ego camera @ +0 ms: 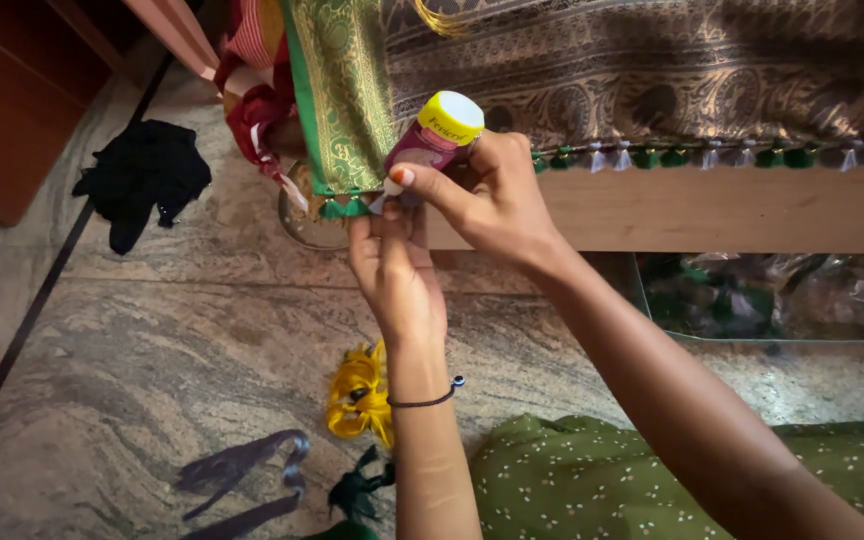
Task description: The recorder is applying liquid adhesive from a small bottle to the decorative trim of a green and gold saree.
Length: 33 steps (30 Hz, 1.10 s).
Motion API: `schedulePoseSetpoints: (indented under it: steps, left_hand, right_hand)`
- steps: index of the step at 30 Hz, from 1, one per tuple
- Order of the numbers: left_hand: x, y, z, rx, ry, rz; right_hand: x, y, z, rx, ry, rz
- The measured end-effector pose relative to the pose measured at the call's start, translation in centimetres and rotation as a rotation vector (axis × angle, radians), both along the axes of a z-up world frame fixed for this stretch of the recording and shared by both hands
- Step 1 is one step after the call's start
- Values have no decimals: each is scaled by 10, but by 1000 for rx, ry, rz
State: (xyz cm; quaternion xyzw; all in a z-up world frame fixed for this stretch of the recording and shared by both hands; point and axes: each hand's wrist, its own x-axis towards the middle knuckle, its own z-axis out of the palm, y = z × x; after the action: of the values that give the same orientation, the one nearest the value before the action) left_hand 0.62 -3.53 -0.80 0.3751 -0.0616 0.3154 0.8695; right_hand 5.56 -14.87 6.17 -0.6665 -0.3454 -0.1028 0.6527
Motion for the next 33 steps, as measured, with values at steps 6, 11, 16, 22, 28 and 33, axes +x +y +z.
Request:
schedulePoseSetpoints:
  steps: [6, 11, 16, 22, 28, 33]
  left_hand:
    - [2, 3, -7, 20, 0, 12]
    - [2, 2, -6, 14, -18, 15]
    - [6, 2, -4, 13, 20, -5]
    - [7, 3, -6, 92, 46, 44]
    - [-3, -1, 15, 290, 127, 152]
    - [-4, -4, 18, 356, 121, 208]
  right_hand:
    - [6, 3, -9, 18, -150, 30]
    - [4, -5, -8, -14, -190, -11]
    - [2, -20, -6, 98, -57, -24]
    - [-4, -21, -2, 14, -69, -53]
    - [-1, -17, -5, -48, -101, -82]
    - [4, -16, -11, -47, -154, -72]
